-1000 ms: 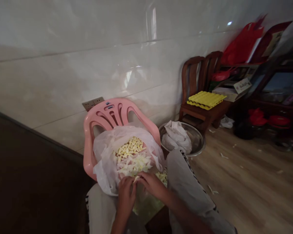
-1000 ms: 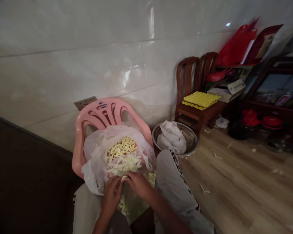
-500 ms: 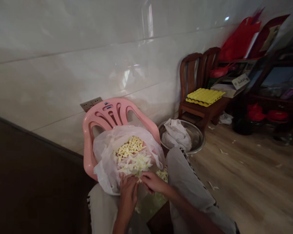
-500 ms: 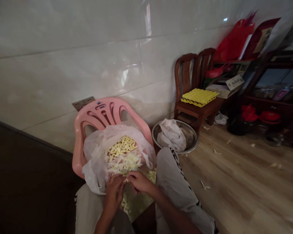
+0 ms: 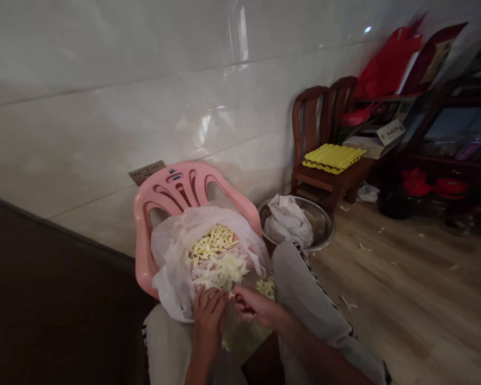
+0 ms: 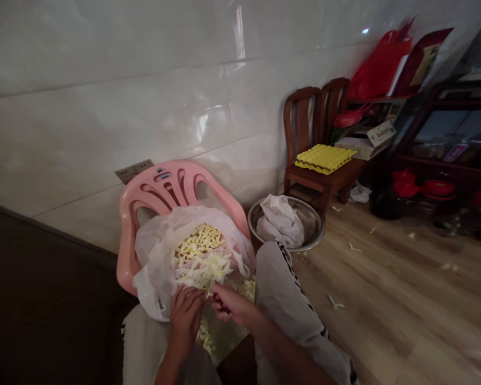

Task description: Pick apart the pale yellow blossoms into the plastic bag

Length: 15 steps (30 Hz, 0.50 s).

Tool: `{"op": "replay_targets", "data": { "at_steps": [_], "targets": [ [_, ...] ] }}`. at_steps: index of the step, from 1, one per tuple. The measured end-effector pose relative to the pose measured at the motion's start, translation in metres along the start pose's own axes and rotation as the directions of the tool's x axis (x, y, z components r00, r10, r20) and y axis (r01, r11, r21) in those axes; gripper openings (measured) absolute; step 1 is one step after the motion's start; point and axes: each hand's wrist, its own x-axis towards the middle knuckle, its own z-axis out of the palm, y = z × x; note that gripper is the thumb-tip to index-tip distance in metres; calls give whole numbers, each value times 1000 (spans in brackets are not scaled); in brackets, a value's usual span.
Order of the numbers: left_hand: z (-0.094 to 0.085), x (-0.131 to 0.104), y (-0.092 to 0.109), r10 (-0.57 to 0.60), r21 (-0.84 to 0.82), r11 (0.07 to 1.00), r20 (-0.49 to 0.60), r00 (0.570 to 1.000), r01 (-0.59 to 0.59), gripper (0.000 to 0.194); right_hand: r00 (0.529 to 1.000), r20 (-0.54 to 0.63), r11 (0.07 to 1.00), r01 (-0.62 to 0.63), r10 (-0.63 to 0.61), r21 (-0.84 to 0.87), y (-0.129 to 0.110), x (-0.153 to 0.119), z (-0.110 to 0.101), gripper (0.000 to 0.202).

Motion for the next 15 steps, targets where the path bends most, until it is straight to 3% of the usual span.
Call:
{"op": "replay_targets", "data": {
  "at_steps": [4, 10, 13, 15],
  "targets": [
    [4, -3, 1, -77, -33, 996, 34, 996, 79, 23, 978, -78, 973, 183, -196, -141, 0, 3, 2, 21],
    [8, -8, 2, -322, -196, 923, 71, 944, 330, 16, 956, -29, 922, 274, -293, -274, 1, 9, -3, 25],
    [6, -8, 0, -487, -304, 832, -1, 874, 463, 24, 941, -45, 899, 307, -337, -312, -1, 11, -8, 27],
    [5, -9, -2, -645, -371, 725, -67, 761, 581, 31, 928, -51, 893, 337, -368, -298, -2, 12, -10, 30]
  ]
}}
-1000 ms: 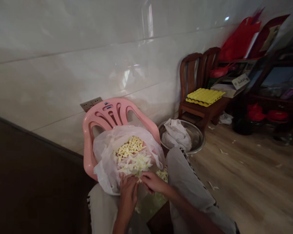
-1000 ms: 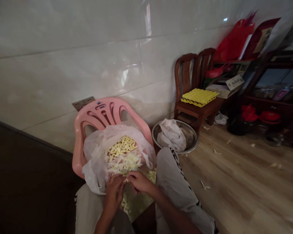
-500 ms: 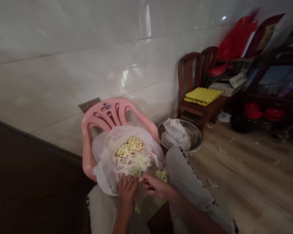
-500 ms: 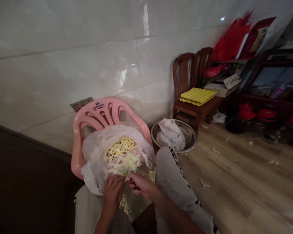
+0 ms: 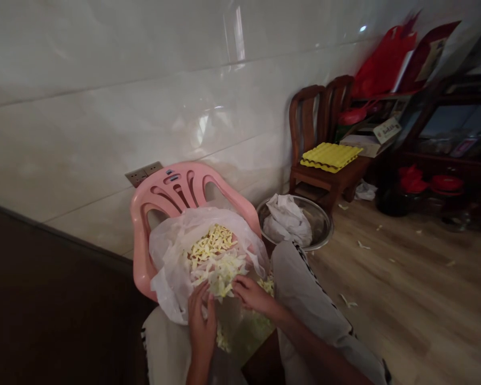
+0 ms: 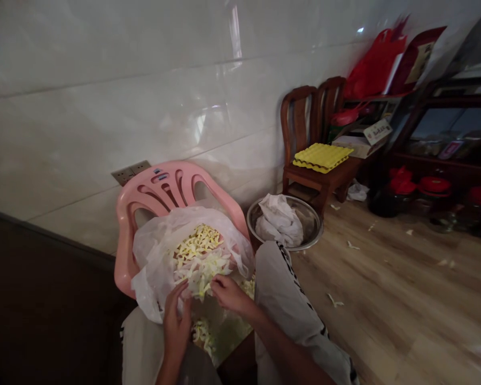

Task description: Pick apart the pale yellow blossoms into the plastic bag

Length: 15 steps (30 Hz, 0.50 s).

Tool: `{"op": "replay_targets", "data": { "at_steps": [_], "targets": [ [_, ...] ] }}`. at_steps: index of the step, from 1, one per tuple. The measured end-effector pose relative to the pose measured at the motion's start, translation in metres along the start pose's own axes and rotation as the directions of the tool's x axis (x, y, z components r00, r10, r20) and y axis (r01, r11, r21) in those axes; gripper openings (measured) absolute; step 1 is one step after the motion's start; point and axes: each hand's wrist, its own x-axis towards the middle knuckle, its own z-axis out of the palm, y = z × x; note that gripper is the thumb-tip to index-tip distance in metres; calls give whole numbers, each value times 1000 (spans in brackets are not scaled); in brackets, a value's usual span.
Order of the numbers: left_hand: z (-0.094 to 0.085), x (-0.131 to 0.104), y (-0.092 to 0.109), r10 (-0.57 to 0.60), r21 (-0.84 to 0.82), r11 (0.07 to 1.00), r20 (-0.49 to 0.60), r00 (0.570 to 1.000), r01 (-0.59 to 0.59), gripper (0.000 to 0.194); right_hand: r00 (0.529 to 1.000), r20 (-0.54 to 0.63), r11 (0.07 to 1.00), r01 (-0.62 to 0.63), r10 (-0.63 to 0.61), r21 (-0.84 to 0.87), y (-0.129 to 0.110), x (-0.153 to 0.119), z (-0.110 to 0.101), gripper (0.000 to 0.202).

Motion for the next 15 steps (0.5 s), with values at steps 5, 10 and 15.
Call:
{"op": "replay_targets", "data": {
  "at_steps": [5, 10, 15],
  "targets": [
    [1, 0, -9, -426, -131, 895, 35, 904, 426, 52, 996, 24, 993, 78, -81, 92, 3, 2, 2, 37],
    [10, 1, -12, -455, -368, 780, 223, 862, 506, 65, 999, 19, 983, 38, -42, 182, 3, 2, 6, 43],
    [9, 1, -11, -417, -466, 764, 173, 893, 446, 70, 1000, 23, 972, 13, -19, 233, -1, 0, 9, 43]
  ]
}}
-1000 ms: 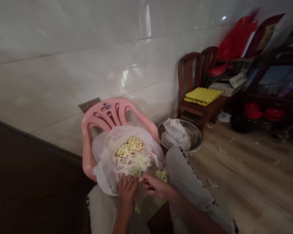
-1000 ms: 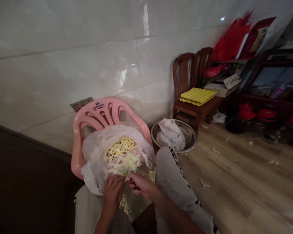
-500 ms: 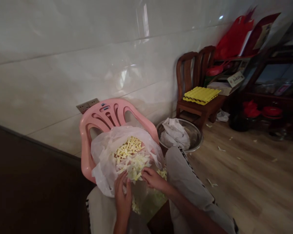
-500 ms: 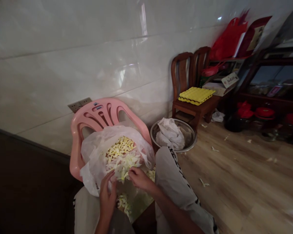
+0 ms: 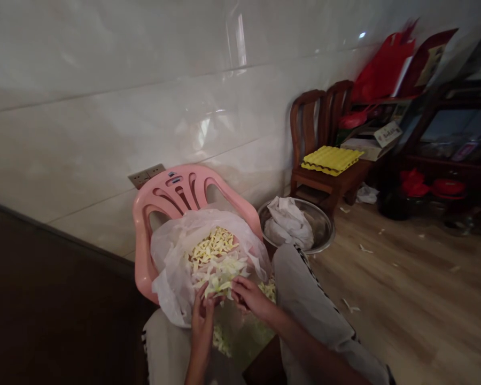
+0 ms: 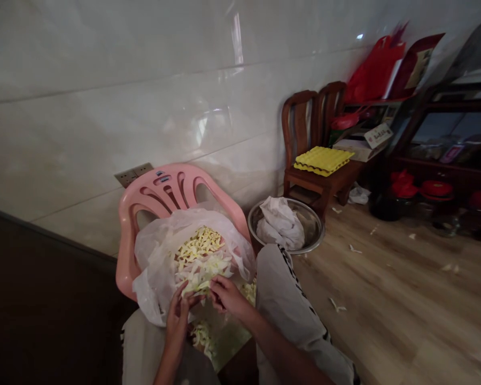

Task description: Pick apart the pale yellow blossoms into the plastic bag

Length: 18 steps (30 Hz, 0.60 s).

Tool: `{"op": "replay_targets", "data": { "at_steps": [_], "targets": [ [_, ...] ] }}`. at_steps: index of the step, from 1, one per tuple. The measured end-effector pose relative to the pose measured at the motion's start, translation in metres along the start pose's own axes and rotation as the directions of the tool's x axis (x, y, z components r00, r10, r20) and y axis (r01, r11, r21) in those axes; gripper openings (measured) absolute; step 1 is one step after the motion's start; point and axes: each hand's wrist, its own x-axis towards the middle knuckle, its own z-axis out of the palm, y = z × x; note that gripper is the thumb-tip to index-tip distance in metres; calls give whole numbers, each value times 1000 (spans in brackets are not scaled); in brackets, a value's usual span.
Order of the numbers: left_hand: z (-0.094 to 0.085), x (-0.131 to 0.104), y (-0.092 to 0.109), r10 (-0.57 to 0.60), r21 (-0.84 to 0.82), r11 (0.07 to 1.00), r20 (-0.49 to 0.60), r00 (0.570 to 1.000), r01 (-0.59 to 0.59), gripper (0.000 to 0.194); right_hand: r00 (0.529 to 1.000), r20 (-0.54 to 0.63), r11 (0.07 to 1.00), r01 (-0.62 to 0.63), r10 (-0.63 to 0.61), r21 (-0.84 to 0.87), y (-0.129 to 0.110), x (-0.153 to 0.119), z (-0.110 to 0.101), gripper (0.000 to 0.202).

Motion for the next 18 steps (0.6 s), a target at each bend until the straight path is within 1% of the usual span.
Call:
{"op": "replay_targets", "data": {
  "at_steps": [2, 5, 7, 9, 11, 12, 15, 18],
  "targets": [
    [0, -1, 2, 19, -10, 1000, -2, 1000, -19, 69, 1000, -9, 1000, -1, 1, 1, 0, -1, 2, 42],
    [2, -3, 4, 26, 69, 997, -2, 1000, -26, 55, 1000, -14, 1000, 4, -4, 4, 5, -2, 6, 39],
    [2, -2, 4, 1, 117, 993, -48, 999, 4, 49, 1000, -9, 999, 10, -11, -35, 10, -2, 9, 38],
    [1, -1, 4, -21, 122, 992, -115, 993, 35, 51, 1000, 11, 994, 18, -17, -108, 15, -2, 12, 36],
    [-1, 0, 4, -11, 128, 991, -158, 987, 32, 54, 998, 42, 980, 45, -37, -195, 19, -3, 15, 32],
    [-2, 1, 5, -2, 146, 989, -153, 988, 24, 54, 997, 59, 968, 68, -56, -242, 20, -4, 16, 30],
    [-4, 1, 8, 11, 216, 976, -79, 997, 7, 53, 986, 100, 907, 159, -130, -389, 18, -9, 18, 25],
    [-4, 1, 11, 15, 265, 964, -7, 1000, -13, 52, 978, 143, 845, 205, -153, -494, 13, -13, 17, 23]
  ]
}}
